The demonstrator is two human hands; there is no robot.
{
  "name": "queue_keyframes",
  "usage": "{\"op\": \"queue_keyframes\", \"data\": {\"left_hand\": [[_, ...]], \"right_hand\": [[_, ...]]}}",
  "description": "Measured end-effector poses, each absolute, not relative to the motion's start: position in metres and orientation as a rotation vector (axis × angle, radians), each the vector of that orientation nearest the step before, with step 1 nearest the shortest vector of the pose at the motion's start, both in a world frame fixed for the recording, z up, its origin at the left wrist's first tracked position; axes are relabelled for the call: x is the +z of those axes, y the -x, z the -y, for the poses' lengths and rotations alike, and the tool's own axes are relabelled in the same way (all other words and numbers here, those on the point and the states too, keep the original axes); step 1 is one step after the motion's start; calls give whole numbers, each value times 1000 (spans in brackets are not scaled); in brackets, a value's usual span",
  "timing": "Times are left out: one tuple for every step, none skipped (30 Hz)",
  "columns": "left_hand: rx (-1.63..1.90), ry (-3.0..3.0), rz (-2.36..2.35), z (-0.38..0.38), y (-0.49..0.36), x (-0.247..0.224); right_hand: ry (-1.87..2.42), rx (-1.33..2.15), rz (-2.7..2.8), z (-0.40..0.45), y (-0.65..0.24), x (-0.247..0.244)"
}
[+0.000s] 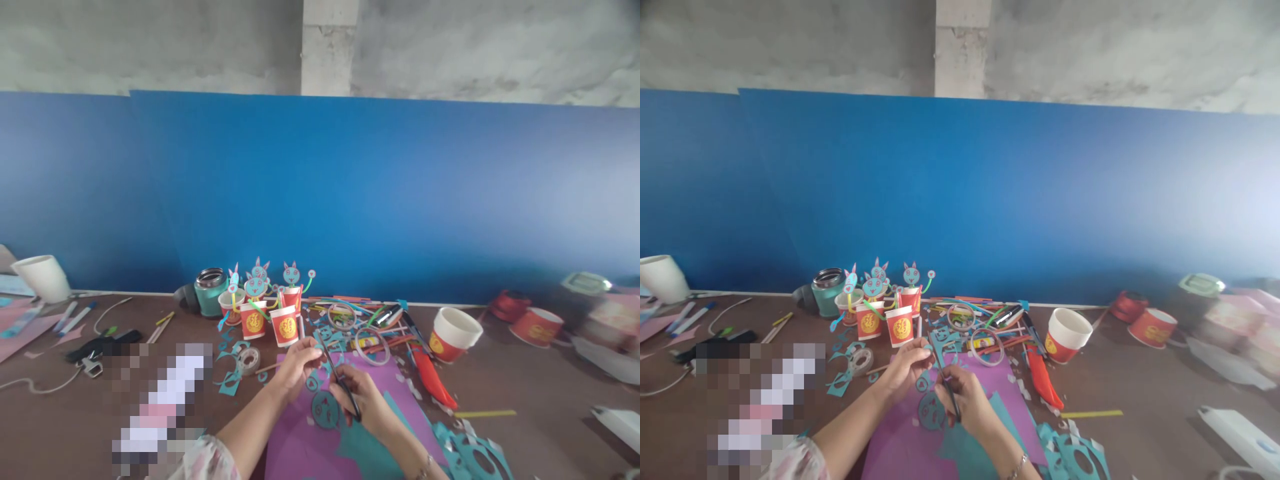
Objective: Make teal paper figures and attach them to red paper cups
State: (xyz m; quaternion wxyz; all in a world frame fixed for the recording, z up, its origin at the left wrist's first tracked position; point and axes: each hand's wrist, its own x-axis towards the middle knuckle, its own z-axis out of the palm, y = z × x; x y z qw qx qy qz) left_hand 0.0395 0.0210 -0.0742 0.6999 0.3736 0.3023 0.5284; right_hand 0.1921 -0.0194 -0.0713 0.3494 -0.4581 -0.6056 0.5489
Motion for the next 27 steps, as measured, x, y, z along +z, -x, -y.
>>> {"op": "queue_keyframes", "data": {"left_hand": [[1166,-871,-706,-22,-39,-73],[1147,-926,-749,-22,-38,-71],[1124,-995,-803,-22,-36,-69],[1096,-1071,-863,-22,-34,-67],[1070,-1145,-922,-21,-32,-64],[1047,-1211,-975,-20,-29,-62],[1028,-1270,-1017,-19,-25,-61],[1010,-1325,-1052,-17,-21,-60],[990,-1379,-1085,-14,-17,-59],[971,-1441,-1127,-12,-12,-58],[946,-1513,-1188,-9,-7,-58],[911,-1595,-1262,-6,-2,-58],[870,-1696,-1341,-3,2,-57],[826,-1793,-1397,1,6,-57],[778,-1884,-1435,4,9,-57],[729,-1965,-1466,6,12,-57],[679,-2042,-1491,9,14,-57],[635,-2115,-1517,11,14,-58],[602,-2188,-1551,13,15,-60],[574,-2262,-1595,14,14,-62],[548,-2333,-1646,15,13,-64],[524,-2395,-1702,16,12,-66],[507,-2442,-1755,17,10,-68],[499,-2475,-1796,18,8,-69],[507,-2495,-1814,18,5,-70],[535,-2508,-1805,19,3,-70],[576,-2515,-1778,20,0,-70]], "right_hand": [[1192,1416,1552,19,-192,-71],[1196,1404,1532,18,-192,-71],[1200,1389,1514,18,-192,-71],[1203,1371,1499,17,-192,-71],[1203,1355,1492,16,-192,-72],[1200,1339,1493,15,-193,-72],[1196,1329,1499,14,-193,-74],[1192,1325,1507,13,-194,-75],[1190,1322,1514,12,-194,-76],[1188,1318,1522,12,-194,-77],[1187,1313,1530,11,-194,-78],[1186,1309,1534,11,-194,-79],[1188,1309,1536,12,-194,-79],[1190,1310,1536,12,-194,-79],[1195,1315,1535,12,-194,-79],[1199,1319,1531,13,-195,-78],[1201,1322,1527,13,-195,-78],[1200,1325,1525,14,-196,-79],[1197,1326,1523,14,-197,-79],[1195,1327,1519,13,-197,-80],[1193,1325,1515,12,-198,-82],[1190,1319,1510,11,-199,-84],[1187,1308,1503,10,-199,-87],[1185,1291,1494,9,-199,-90],[1184,1272,1482,8,-199,-92],[1184,1255,1471,7,-199,-95],[1184,1241,1463,7,-198,-97]]}}
